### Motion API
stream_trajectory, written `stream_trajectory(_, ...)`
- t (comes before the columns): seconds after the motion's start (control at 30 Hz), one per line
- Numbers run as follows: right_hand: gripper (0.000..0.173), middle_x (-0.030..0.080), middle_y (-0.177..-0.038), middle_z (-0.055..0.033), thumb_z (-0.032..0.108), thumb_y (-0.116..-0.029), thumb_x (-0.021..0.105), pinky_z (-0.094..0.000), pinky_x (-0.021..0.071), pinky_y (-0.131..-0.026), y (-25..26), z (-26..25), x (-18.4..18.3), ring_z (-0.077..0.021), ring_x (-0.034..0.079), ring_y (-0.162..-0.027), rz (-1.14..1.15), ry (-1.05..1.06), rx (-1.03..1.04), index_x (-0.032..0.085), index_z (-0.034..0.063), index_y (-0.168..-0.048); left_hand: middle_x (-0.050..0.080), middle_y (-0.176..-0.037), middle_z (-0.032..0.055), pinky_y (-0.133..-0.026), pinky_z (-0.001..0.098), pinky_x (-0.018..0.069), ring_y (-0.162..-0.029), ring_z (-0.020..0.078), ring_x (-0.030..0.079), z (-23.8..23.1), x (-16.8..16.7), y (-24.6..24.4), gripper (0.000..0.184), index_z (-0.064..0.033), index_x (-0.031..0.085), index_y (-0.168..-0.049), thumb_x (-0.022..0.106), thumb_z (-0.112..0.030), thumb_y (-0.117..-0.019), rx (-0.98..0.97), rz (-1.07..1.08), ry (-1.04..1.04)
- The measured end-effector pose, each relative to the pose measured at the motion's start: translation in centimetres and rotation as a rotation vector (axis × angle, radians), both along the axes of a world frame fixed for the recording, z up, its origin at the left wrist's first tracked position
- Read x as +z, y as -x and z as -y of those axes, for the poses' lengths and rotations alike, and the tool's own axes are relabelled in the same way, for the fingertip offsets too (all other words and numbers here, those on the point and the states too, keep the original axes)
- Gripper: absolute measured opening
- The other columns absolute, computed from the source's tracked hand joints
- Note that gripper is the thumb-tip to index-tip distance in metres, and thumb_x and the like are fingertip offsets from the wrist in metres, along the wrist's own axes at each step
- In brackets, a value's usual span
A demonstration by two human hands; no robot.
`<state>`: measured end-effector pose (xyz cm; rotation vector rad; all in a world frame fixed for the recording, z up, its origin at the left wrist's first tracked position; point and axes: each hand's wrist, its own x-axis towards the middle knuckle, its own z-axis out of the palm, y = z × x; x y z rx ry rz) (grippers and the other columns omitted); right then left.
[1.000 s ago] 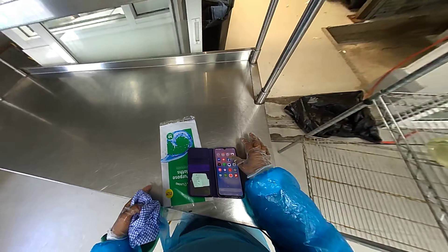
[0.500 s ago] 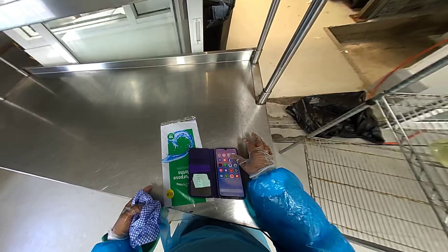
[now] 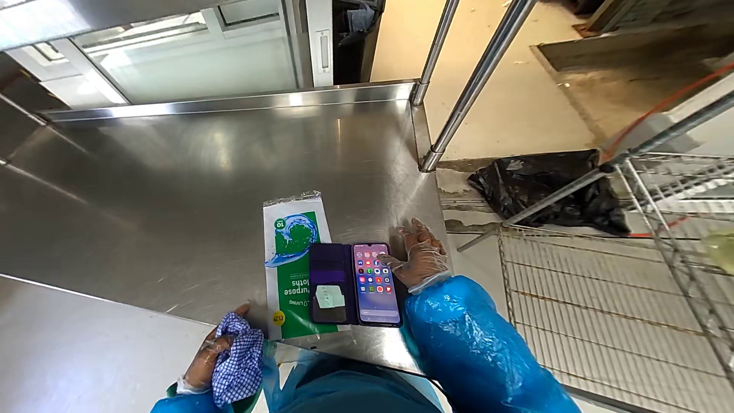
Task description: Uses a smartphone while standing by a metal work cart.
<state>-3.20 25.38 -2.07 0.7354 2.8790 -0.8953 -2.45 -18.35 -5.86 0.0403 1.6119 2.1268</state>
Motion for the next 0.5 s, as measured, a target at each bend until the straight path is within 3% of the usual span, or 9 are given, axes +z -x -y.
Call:
stream_trajectory(0.27, 0.079, 0.027, -0.166, -0.0250, 0.033, -0.0842, 0.086, -0.0662, 0.0165, -0.121, 0.13, 0.21, 0.07, -0.0456, 0.023, -0.154, 0.016, 0.004, 0.007, 0.052, 0.0036, -0.149, 0.072, -0.117, 0.0037, -0.092, 0.0266, 0.0556, -0.103, 0.0078, 0.069, -0.12, 0.09, -0.01, 0.062, -0.0013, 0.061, -0.133, 0.076, -0.030, -0.0795, 0.017, 0.013, -0.003)
stream_trajectory(0.5, 0.081, 0.028, -0.166, -0.0243, 0.036, -0.0846, 0.085, -0.0652, 0.0172, -0.121, 0.11, 0.17, -0.01, -0.0446, 0.023, -0.154, 0.039, -0.005, 0.009, 0.050, 0.0049, -0.151, 0.070, -0.122, 0.0047, -0.095, 0.0281, 0.0546, -0.107, 0.0087, 0.067, 0.20, -0.36, -0.08, 0.062, -0.0015, 0.057, -0.138, 0.071, -0.026, -0.0828, 0.003, 0.023, 0.028)
